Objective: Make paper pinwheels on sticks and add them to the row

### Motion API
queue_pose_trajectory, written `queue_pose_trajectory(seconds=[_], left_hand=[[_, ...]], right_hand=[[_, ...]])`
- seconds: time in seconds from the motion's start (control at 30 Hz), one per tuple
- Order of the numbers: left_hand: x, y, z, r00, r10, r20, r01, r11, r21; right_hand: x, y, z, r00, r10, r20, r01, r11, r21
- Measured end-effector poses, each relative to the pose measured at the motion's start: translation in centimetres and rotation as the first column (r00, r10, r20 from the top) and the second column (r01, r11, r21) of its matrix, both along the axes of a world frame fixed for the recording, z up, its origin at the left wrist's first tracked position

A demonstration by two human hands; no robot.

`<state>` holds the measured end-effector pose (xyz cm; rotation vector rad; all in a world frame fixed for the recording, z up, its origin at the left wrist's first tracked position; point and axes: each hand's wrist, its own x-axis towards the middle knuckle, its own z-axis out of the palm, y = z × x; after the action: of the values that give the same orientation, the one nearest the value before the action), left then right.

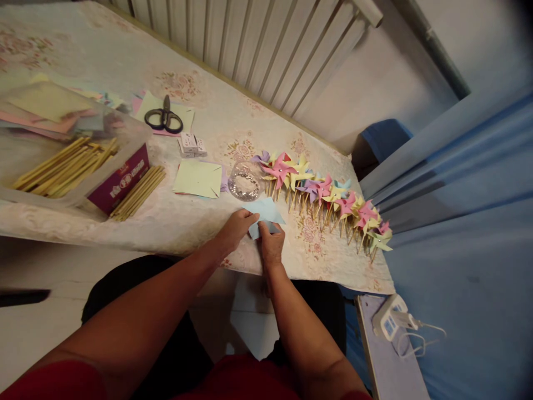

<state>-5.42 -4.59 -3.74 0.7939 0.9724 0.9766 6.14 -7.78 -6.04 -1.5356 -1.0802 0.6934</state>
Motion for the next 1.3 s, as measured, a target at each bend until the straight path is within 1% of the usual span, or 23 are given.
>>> queue_pose_trajectory(seconds=[0.23, 0.37, 0.63, 0.83, 1.13, 1.3], left_hand=[[-0.17, -0.03, 0.25, 1.0, -0.021, 0.015, 0.02, 0.999, 0.026], [-0.17, -0.01, 0.29, 0.999, -0.026, 0.041, 0.025, 0.999, 0.03], [-0.24, -0.06, 0.35, 0.998, -0.04, 0.043, 0.039, 0.998, 0.045], [-0.19, -0.03, 0.41, 0.998, -0.037, 0.052, 0.037, 0.999, 0.011], [0.02, -0.05, 0.43, 1.0, 0.002, 0.011, -0.002, 1.0, 0.003], [0.2, 0.03, 0.4, 0.999, 0.022, -0.044, -0.021, 1.0, 0.01]], right_hand=[[0.07, -0.03, 0.03, 0.998, -0.004, 0.059, 0.005, 1.0, -0.017], [-0.04, -0.03, 0.22, 0.999, -0.007, 0.044, 0.008, 1.0, -0.013], [-0.15, -0.05, 0.41, 0.999, -0.015, 0.036, 0.015, 1.0, -0.001], [-0.12, -0.07, 0.5, 0.999, -0.015, 0.05, 0.015, 1.0, -0.001], [-0.04, -0.12, 0.22, 0.998, -0.003, 0.057, 0.003, 1.0, 0.007], [-0.03, -0.04, 0.08, 0.999, 0.001, 0.045, -0.001, 1.0, 0.005]])
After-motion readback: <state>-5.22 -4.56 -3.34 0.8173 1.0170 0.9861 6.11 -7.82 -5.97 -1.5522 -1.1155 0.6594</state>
